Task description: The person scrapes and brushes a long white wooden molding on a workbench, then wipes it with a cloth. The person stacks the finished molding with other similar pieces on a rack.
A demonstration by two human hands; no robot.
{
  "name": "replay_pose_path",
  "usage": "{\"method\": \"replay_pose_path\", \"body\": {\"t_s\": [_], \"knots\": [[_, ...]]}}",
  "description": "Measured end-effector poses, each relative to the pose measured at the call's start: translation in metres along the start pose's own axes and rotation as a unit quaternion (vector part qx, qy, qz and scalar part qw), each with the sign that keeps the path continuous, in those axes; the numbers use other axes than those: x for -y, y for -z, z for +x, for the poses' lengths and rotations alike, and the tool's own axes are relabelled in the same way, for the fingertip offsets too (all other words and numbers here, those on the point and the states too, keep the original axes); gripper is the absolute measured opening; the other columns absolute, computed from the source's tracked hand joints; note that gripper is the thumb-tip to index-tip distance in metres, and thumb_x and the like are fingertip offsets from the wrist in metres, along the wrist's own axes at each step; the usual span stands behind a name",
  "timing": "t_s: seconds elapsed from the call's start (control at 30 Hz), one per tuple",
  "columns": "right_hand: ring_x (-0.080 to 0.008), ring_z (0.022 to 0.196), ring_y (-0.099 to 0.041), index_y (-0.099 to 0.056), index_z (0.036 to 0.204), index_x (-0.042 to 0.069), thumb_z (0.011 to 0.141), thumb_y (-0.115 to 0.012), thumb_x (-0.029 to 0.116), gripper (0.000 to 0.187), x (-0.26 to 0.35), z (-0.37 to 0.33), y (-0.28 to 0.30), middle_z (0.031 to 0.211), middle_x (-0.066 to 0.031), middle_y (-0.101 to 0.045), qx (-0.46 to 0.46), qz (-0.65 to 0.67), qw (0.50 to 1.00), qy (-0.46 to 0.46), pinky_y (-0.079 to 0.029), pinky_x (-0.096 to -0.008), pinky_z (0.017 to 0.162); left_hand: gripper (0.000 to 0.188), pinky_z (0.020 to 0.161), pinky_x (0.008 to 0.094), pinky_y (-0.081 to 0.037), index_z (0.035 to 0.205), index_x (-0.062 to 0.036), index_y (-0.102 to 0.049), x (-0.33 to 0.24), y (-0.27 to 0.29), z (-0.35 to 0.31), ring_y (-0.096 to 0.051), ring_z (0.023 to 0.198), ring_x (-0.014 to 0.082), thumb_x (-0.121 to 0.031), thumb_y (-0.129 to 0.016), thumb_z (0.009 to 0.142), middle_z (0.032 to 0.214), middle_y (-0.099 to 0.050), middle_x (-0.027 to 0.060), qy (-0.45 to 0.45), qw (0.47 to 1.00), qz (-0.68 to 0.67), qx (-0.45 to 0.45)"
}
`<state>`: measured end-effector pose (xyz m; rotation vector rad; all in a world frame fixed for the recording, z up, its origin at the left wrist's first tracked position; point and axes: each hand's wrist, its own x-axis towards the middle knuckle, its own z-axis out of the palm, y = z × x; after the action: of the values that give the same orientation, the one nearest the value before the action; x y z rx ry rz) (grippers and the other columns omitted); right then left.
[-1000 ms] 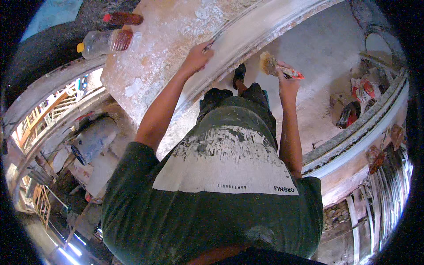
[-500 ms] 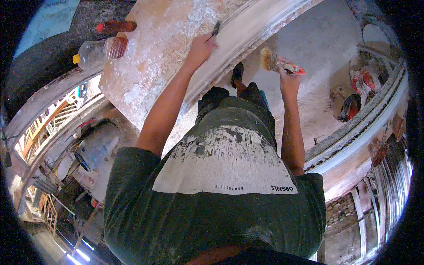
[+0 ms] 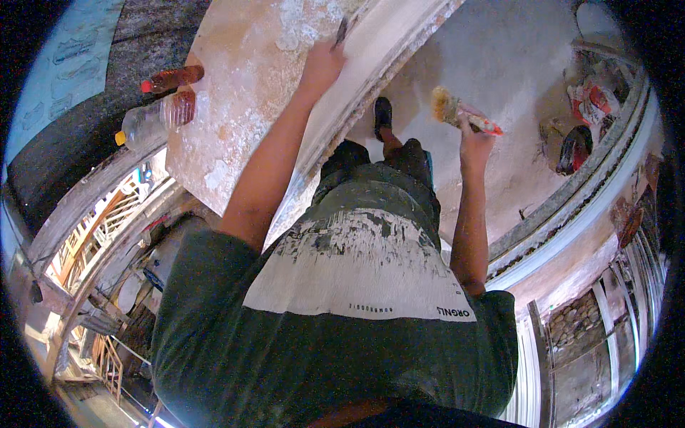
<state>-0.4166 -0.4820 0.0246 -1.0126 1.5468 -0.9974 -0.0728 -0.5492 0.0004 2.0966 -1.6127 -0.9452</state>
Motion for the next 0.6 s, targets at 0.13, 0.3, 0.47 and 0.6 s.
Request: {"method": "replay_pose_path", "body": {"t_s": [0.13, 0.3, 0.47, 0.6], "knots": [[-0.0169, 0.089, -0.062, -0.063, 0.1, -0.003, 0.083, -0.065, 0.003, 0.019, 0.01, 0.001, 0.009, 0.096, -0.0105, -0.064, -0.018, -0.028, 0.999, 0.004, -0.051, -0.0304, 0.083, 0.026, 0.042, 0.0329, -0.042, 0.086, -0.004, -0.067, -0.049, -0.001, 0.083, -0.047, 0.041, 0.0151, -0.027, -0.054, 0.09, 0.068, -0.063, 0.0089, 0.019, 0.967, -0.252, 0.025], [-0.0172, 0.089, -0.062, -0.063, 0.1, -0.003, 0.083, -0.064, 0.002, 0.018, 0.006, -0.013, 0.015, 0.098, -0.0104, -0.065, -0.066, 0.006, 0.998, -0.009, -0.05, -0.0307, 0.084, 0.034, 0.038, 0.03, -0.037, 0.085, 0.0012, -0.068, -0.016, 0.021, 0.008, -0.044, 0.038, 0.0122, -0.031, -0.057, 0.09, 0.061, -0.059, 0.007, 0.153, 0.955, -0.246, 0.06], [-0.018, 0.092, -0.062, -0.063, 0.099, -0.002, 0.083, -0.065, 0.001, 0.017, -0.012, -0.035, 0.019, 0.1, -0.0102, -0.065, -0.086, 0.013, 0.995, -0.038, -0.05, -0.0315, 0.085, 0.031, 0.038, 0.0276, -0.037, 0.089, 0.0002, -0.068, 0.022, 0.033, -0.07, -0.044, 0.04, 0.0112, -0.029, -0.058, 0.09, 0.066, -0.063, 0.008, 0.216, 0.949, -0.227, 0.038], [-0.0184, 0.094, -0.061, -0.063, 0.098, -0.001, 0.082, -0.065, 0.0, 0.015, -0.012, -0.047, 0.021, 0.101, -0.0108, -0.065, -0.057, -0.006, 0.998, -0.03, -0.05, -0.0323, 0.086, 0.033, 0.038, 0.0284, -0.037, 0.087, 0.0029, -0.067, -0.015, 0.008, 0.034, -0.047, 0.044, 0.0109, -0.029, -0.059, 0.088, 0.074, -0.065, 0.0099, 0.098, 0.908, -0.404, 0.054]]}}
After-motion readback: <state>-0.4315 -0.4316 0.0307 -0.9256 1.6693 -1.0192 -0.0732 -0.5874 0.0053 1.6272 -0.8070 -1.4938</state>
